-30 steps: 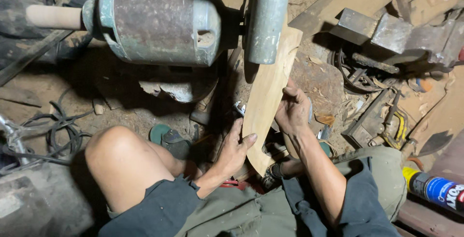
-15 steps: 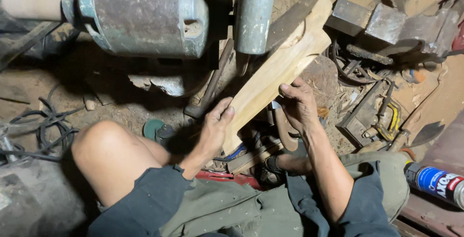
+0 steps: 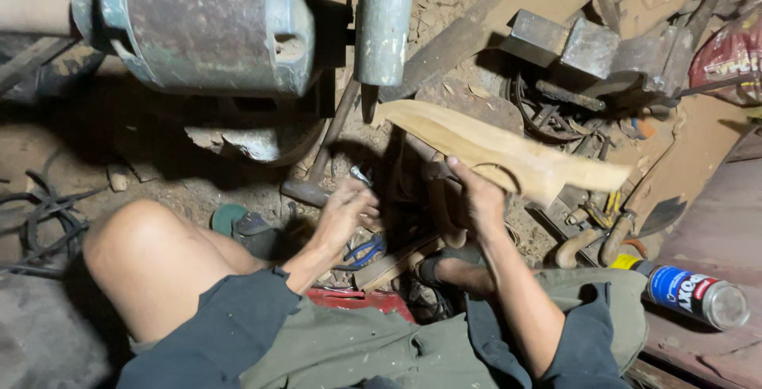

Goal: The person holds a wooden piece against a rotating grinding wheel, shaping and smoothing its surface. They repeatedly reposition the wood to grind different edges and faces, occasionally pausing to inspect the progress.

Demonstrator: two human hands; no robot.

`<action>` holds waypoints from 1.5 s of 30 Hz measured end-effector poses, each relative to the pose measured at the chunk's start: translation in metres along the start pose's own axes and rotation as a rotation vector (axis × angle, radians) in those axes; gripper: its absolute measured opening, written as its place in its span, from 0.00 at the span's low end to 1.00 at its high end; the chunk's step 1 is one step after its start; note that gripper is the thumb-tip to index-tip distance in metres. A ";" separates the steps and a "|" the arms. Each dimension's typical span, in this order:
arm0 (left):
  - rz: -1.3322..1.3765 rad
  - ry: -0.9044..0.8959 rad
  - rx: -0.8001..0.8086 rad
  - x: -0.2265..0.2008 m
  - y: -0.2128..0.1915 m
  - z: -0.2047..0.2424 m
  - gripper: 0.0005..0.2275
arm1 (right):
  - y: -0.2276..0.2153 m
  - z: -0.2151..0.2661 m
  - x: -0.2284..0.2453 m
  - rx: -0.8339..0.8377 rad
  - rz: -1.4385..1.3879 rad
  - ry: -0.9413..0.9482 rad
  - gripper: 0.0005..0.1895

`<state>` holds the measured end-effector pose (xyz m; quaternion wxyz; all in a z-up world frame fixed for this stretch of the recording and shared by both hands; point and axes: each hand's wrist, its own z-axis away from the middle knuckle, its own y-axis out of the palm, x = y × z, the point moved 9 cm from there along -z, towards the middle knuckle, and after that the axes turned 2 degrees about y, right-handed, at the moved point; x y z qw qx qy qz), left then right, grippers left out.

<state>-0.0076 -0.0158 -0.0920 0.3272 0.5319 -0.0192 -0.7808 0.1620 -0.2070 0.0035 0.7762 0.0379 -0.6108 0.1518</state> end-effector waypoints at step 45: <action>-0.091 0.016 0.247 -0.039 0.061 -0.007 0.31 | 0.022 -0.003 0.004 0.231 -0.283 0.114 0.11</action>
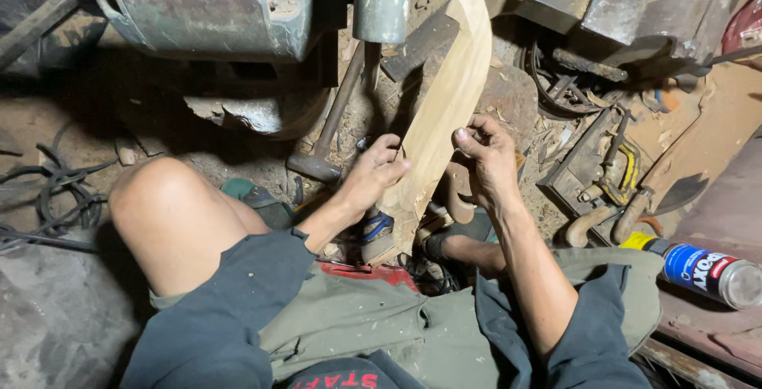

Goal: The person holds a wooden piece against a rotating grinding wheel, shaping and smoothing its surface. They repeatedly reposition the wood to grind different edges and faces, occasionally pausing to inspect the progress.

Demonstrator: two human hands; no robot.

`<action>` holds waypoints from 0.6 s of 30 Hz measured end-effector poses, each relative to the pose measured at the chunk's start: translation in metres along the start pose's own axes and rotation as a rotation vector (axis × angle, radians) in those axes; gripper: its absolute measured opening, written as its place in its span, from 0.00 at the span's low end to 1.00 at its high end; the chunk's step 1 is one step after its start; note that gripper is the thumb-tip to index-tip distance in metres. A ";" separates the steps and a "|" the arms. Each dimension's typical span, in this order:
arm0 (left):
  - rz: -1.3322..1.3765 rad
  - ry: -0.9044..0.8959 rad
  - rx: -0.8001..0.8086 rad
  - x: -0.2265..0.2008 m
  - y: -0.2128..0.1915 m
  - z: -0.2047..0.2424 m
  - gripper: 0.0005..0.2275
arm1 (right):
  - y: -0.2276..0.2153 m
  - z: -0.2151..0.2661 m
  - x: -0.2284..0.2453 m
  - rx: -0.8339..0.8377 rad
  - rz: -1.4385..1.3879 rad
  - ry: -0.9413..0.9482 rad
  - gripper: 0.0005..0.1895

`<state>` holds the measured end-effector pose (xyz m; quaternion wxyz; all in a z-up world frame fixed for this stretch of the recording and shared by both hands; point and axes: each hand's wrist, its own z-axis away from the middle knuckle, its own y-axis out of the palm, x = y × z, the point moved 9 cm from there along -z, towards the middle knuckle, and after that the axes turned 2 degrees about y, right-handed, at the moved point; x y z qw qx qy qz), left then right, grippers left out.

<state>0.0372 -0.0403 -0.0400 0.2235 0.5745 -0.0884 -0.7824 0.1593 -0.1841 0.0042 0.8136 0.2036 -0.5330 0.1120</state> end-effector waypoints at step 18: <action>-0.133 0.110 0.040 -0.028 0.021 0.026 0.43 | 0.084 -0.024 0.024 0.376 -0.278 -0.113 0.37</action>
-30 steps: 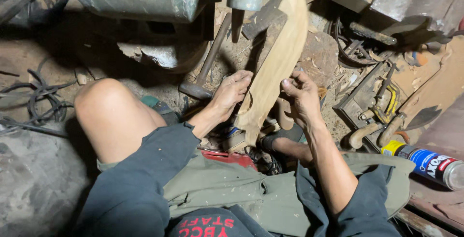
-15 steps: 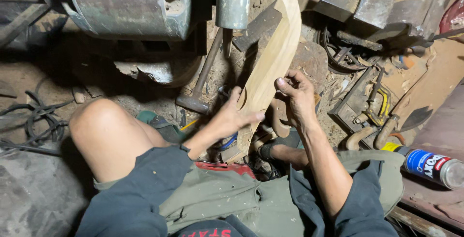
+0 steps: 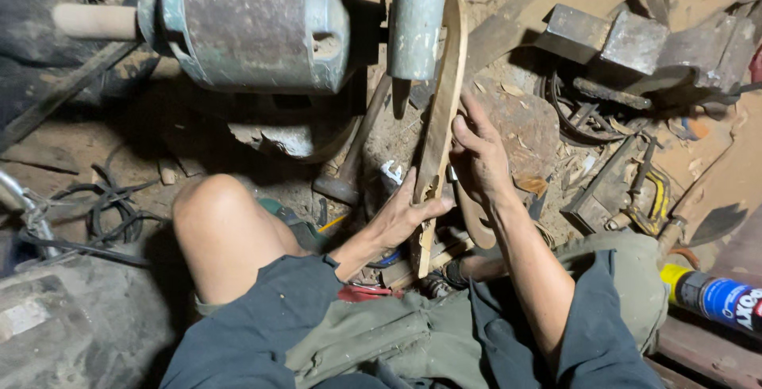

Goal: The person holds a wooden piece against a rotating grinding wheel, shaping and smoothing its surface. They repeatedly reposition the wood to grind different edges and faces, occasionally pausing to inspect the progress.

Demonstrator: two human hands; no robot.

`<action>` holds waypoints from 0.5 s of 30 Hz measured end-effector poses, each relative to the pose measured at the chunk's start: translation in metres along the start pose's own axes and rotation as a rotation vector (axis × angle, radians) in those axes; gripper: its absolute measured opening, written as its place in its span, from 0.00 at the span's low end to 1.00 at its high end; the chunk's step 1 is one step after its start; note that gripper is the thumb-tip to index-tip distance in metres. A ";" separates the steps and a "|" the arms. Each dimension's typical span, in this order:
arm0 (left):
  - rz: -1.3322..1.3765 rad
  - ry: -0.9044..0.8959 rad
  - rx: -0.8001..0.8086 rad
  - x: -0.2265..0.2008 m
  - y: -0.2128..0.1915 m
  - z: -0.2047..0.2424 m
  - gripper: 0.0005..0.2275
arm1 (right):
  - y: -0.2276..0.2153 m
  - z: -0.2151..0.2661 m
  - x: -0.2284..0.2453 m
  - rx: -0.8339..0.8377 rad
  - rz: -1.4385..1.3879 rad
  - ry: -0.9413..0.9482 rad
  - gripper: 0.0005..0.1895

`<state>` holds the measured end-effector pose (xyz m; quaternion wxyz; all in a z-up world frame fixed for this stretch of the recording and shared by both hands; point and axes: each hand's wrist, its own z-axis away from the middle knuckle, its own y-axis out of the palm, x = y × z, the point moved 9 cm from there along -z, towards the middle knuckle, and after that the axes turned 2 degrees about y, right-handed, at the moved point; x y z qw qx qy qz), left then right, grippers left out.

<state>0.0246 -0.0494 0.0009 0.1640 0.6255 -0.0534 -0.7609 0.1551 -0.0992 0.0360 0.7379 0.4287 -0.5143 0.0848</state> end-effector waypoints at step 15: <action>0.132 -0.261 -0.247 0.009 -0.040 -0.015 0.20 | 0.017 -0.072 -0.032 0.015 0.019 0.020 0.25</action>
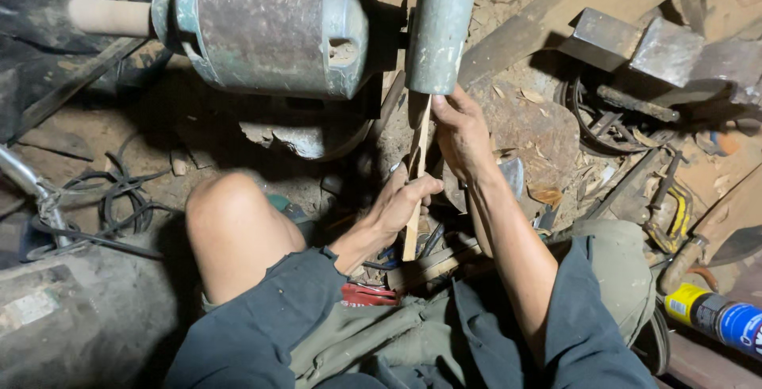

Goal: The person holds a wooden piece against a rotating grinding wheel, shaping and smoothing its surface. They repeatedly reposition the wood to grind different edges and faces, occasionally pausing to inspect the progress.

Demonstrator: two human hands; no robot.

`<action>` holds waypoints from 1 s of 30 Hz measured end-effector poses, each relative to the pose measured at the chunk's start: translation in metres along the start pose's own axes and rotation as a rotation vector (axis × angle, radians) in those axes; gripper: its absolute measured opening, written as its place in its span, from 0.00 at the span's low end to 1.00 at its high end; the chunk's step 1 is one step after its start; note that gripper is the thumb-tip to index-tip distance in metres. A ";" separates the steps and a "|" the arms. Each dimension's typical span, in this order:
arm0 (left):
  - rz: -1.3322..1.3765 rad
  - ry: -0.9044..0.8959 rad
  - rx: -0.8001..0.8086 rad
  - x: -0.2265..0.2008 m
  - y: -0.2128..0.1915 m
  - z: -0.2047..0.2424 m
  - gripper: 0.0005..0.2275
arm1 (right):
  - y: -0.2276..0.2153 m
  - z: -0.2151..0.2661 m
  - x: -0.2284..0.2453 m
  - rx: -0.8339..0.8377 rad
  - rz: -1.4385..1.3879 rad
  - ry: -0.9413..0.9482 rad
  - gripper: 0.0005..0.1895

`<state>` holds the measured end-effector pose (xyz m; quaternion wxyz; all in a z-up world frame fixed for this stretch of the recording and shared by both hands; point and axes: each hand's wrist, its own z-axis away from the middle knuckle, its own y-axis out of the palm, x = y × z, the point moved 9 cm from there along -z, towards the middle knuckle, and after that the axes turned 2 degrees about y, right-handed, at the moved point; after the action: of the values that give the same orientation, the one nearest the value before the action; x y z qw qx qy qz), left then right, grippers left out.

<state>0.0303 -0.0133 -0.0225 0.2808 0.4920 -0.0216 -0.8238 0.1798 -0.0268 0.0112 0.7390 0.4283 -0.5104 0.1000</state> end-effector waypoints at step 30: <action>0.034 0.155 0.118 -0.031 0.006 -0.019 0.16 | -0.026 -0.032 -0.009 -0.165 0.000 -0.062 0.12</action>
<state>0.0597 0.0014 -0.0055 0.2663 0.5695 -0.0568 -0.7756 0.2123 -0.0170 -0.0137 0.7556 0.3689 -0.5395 0.0443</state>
